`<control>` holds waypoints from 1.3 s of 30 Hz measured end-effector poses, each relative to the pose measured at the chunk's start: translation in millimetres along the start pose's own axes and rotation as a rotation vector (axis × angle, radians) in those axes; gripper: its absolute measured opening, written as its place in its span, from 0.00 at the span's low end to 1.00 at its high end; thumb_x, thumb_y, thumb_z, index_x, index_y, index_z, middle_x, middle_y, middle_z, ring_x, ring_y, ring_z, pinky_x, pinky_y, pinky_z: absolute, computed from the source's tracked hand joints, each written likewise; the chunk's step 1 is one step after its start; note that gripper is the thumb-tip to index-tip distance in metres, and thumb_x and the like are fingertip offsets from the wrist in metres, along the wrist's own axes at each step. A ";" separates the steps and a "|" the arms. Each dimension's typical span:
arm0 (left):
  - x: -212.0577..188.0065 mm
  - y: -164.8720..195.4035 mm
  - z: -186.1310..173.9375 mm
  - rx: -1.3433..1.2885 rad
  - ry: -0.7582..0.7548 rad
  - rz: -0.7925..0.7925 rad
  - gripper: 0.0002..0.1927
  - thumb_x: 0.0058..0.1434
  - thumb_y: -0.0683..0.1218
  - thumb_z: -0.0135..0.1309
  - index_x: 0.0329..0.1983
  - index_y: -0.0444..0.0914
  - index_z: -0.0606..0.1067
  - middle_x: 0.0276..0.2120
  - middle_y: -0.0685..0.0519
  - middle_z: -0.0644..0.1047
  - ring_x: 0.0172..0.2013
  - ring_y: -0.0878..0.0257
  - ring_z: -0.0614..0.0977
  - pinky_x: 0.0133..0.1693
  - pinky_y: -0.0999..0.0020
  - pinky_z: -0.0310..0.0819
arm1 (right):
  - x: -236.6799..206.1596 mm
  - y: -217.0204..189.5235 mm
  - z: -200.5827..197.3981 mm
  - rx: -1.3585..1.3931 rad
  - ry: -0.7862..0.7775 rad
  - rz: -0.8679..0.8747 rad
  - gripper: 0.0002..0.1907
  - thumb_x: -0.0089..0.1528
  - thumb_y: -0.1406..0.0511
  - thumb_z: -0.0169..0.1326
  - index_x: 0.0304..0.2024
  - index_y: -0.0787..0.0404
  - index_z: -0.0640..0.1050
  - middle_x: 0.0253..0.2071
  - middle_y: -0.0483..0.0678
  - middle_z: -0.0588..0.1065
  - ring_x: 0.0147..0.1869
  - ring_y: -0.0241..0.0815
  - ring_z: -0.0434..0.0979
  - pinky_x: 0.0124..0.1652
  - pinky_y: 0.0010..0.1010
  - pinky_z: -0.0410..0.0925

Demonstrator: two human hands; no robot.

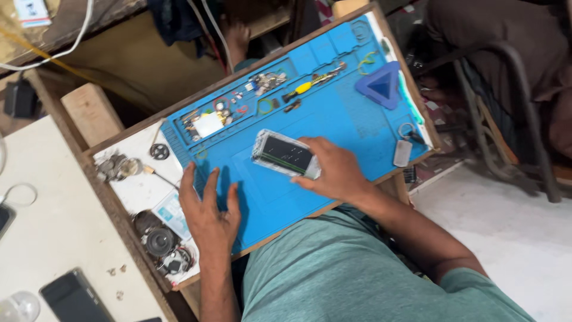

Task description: The person sorts through electronic components in a box, then uses a screwdriver to work on a disassembled smartphone on a blue mat. They handle various small parts and tools while organizing the workspace.

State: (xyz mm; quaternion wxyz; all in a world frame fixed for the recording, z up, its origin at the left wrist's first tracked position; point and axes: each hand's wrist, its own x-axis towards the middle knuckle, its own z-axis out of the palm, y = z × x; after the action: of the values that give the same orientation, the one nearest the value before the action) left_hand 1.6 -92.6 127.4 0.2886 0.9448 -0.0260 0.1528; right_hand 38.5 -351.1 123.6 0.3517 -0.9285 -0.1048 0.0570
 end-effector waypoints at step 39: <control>21.8 27.6 39.1 -0.085 -0.007 0.070 0.29 0.57 0.47 0.67 0.60 0.35 0.74 0.60 0.41 0.72 0.58 0.43 0.73 0.58 0.52 0.69 | 94.1 83.5 -58.4 -0.286 0.323 -0.320 0.09 0.65 0.69 0.63 0.48 0.56 0.83 0.46 0.47 0.76 0.52 0.50 0.73 0.51 0.40 0.66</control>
State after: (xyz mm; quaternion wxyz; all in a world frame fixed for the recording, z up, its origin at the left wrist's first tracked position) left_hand 29.2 -136.4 118.1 0.3230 0.9307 -0.0664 0.1585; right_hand 153.4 -427.5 108.6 0.2337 -0.9375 -0.1994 -0.1636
